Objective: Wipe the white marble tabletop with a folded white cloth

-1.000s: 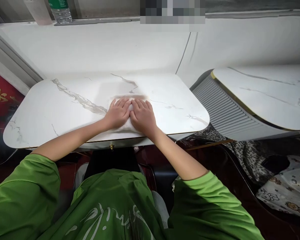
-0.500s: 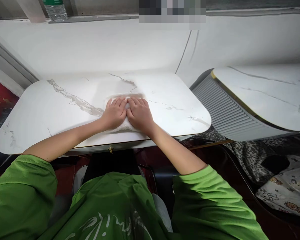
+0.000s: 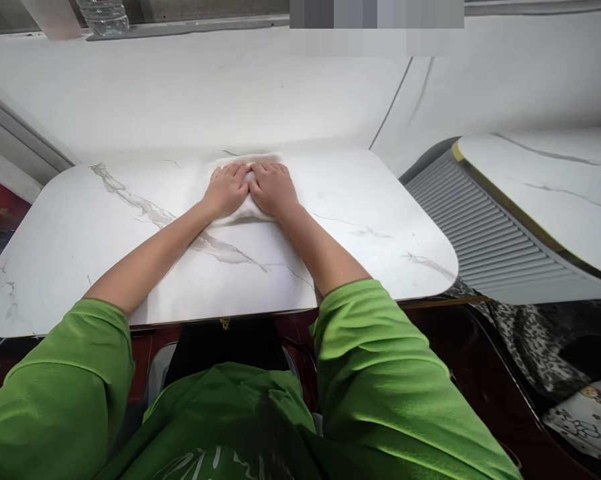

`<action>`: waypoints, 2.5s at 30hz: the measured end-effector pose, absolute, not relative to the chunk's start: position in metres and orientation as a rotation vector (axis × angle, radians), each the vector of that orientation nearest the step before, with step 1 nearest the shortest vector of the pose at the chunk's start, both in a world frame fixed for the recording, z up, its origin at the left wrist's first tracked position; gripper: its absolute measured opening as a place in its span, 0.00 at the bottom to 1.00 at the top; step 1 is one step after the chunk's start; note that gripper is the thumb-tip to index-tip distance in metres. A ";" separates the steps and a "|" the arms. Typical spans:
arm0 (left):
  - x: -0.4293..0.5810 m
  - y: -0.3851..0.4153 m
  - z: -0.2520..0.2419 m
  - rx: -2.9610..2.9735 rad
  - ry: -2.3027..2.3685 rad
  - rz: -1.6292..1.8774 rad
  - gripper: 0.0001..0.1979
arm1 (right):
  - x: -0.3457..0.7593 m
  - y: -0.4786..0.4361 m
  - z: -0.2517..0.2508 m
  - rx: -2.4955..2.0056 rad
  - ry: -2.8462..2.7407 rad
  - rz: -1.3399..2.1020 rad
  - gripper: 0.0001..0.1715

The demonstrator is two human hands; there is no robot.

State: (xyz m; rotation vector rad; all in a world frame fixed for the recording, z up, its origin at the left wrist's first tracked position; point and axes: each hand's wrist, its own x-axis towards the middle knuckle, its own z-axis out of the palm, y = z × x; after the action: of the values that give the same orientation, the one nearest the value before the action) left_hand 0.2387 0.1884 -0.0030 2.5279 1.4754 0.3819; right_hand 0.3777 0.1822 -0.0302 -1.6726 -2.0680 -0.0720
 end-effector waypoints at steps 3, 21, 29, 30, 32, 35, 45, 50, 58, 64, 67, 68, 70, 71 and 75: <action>0.240 0.214 -0.005 2.532 1.453 0.416 0.25 | 0.381 0.208 -0.034 -1.676 -2.047 -0.074 0.27; 0.251 0.270 -0.006 2.477 1.497 0.454 0.23 | 0.396 0.275 -0.039 -1.649 -2.058 -0.021 0.33; 0.247 0.257 -0.004 2.522 1.526 0.388 0.25 | 0.385 0.256 -0.036 -1.749 -2.076 -0.074 0.33; 0.246 0.253 -0.004 2.528 1.526 0.388 0.25 | 0.384 0.253 -0.036 -1.742 -2.070 -0.075 0.32; 0.243 0.246 -0.004 2.539 1.518 0.391 0.25 | 0.381 0.245 -0.037 -1.722 -2.054 -0.076 0.31; 0.237 0.233 -0.005 2.549 1.501 0.395 0.25 | 0.376 0.229 -0.038 -1.700 -2.040 -0.078 0.30; 0.207 0.155 0.001 2.552 1.514 0.334 0.25 | 0.343 0.145 -0.020 -1.731 -2.140 -0.072 0.30; 0.187 0.109 0.008 2.581 1.440 0.262 0.26 | 0.326 0.090 -0.014 -1.779 -2.161 -0.057 0.32; 0.165 0.029 0.009 2.617 1.472 0.257 0.26 | 0.309 0.015 -0.012 -1.736 -2.259 -0.063 0.33; 0.159 0.006 0.011 2.631 1.496 0.209 0.27 | 0.309 0.002 -0.017 -1.586 -2.287 -0.097 0.31; 0.159 0.009 0.011 2.624 1.493 0.212 0.27 | 0.311 0.006 -0.019 -1.532 -2.279 -0.107 0.30; 0.159 0.011 0.011 2.620 1.492 0.212 0.27 | 0.311 0.008 -0.019 -1.520 -2.282 -0.106 0.30; 0.160 0.016 0.011 2.615 1.485 0.207 0.27 | 0.311 0.013 -0.020 -1.511 -2.282 -0.103 0.30; 0.160 0.019 0.011 2.613 1.483 0.205 0.27 | 0.311 0.016 -0.020 -1.511 -2.278 -0.101 0.30; 0.161 0.040 0.012 2.574 1.508 0.217 0.26 | 0.308 0.036 -0.018 -1.530 -2.256 -0.074 0.29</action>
State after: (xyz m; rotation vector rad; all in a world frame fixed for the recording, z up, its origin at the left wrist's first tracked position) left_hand 0.1611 0.0396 0.0119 2.5740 1.5083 0.2167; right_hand 0.3083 0.0362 -0.0177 -1.5303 -2.2558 -0.0739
